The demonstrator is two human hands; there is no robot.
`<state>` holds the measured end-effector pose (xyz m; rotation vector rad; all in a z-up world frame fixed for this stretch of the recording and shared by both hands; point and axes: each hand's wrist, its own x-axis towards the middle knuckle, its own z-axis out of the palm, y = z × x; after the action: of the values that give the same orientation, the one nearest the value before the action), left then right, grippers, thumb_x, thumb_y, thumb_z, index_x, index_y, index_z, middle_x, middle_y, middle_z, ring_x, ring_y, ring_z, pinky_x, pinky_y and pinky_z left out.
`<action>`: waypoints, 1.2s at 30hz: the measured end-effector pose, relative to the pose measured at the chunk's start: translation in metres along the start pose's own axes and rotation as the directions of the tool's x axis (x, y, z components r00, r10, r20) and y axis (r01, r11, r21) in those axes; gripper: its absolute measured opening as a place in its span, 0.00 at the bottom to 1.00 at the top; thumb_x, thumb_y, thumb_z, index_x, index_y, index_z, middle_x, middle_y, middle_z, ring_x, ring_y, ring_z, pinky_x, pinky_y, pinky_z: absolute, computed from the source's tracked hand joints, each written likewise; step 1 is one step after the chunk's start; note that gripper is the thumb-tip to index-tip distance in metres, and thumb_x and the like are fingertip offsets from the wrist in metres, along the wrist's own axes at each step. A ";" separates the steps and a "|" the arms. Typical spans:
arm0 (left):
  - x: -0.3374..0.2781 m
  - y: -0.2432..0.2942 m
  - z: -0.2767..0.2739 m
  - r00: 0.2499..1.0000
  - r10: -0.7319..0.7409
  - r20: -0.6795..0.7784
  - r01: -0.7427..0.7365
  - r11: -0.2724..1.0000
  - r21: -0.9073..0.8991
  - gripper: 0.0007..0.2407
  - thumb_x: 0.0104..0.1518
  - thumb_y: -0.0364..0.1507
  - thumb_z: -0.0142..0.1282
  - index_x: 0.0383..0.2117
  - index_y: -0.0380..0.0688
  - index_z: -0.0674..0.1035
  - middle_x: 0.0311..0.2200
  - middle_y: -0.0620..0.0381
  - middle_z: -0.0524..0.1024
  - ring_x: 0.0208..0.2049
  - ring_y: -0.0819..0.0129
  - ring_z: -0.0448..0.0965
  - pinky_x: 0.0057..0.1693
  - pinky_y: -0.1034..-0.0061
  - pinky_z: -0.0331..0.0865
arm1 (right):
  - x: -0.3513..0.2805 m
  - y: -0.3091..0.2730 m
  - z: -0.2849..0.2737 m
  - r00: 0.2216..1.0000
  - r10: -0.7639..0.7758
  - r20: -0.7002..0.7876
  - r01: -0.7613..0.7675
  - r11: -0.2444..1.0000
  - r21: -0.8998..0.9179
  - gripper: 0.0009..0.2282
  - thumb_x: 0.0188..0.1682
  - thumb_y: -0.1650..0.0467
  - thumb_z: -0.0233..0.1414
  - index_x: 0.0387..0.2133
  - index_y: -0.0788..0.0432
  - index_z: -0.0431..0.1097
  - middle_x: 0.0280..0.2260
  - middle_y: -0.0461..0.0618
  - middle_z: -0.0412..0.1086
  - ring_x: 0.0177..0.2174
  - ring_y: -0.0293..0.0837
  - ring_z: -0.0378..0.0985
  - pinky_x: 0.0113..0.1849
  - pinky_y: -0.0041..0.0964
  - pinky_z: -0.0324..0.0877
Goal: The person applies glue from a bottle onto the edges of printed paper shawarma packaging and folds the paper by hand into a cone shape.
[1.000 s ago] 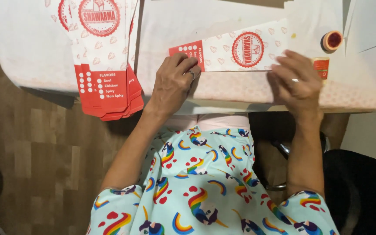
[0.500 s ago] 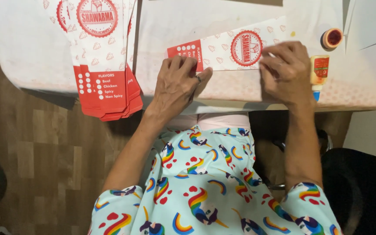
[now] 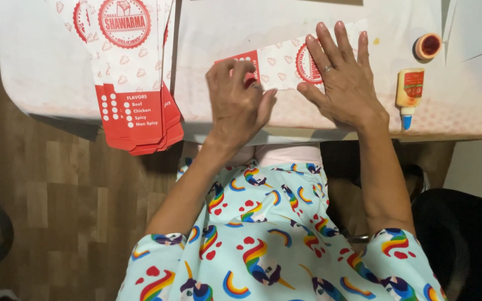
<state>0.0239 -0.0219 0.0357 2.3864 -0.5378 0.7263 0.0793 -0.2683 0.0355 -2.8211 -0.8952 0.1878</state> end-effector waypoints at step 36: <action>-0.050 0.036 -0.011 0.996 0.086 0.025 -0.089 0.976 0.198 0.06 0.50 0.16 0.49 0.30 0.34 0.77 0.25 0.48 0.69 0.25 0.56 0.65 0.29 0.66 0.56 | -0.049 0.048 -0.032 0.895 0.128 -0.428 -0.184 0.978 -0.093 0.05 0.65 0.80 0.59 0.48 0.77 0.74 0.71 0.72 0.52 0.68 0.69 0.44 0.64 0.73 0.39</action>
<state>-0.0374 -0.0315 0.0274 2.5685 -0.6059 0.8353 0.0718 -0.3401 0.0602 -2.8780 -0.6010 -0.4630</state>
